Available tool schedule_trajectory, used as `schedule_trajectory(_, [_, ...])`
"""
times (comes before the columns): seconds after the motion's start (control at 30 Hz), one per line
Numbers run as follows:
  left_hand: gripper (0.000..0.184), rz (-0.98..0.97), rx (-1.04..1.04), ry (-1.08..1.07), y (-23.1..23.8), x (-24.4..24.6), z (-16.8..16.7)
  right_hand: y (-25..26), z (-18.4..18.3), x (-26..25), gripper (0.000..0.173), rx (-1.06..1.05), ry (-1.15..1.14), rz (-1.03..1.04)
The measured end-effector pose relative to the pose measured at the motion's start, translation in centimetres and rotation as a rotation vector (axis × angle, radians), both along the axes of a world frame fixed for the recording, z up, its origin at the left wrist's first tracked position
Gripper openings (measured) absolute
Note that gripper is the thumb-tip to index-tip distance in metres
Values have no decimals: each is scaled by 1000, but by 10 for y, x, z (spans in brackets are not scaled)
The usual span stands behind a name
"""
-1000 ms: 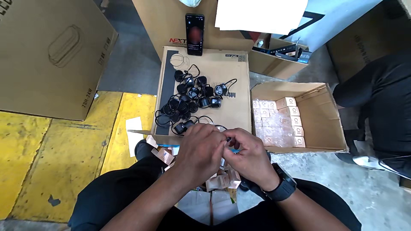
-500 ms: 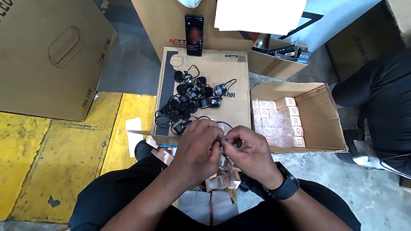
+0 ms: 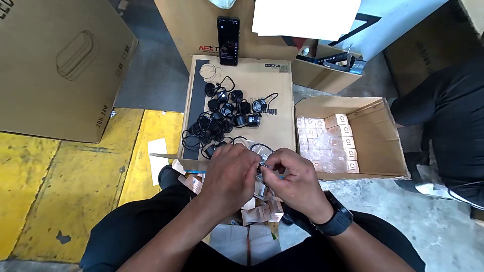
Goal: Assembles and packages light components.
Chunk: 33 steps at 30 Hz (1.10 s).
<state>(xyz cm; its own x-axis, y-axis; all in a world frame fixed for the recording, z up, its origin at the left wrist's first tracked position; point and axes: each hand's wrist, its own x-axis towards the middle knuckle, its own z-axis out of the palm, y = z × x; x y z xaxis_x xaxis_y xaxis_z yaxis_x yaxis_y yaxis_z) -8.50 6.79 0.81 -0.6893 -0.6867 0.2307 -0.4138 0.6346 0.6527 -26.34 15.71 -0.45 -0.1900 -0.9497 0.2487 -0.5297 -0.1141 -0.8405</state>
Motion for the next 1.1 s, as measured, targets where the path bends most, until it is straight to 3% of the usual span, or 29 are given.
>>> schedule_trajectory(1.1, [18, 20, 19, -23, 1, -1, -1, -1, -2, -1, 10, -8, 171, 31])
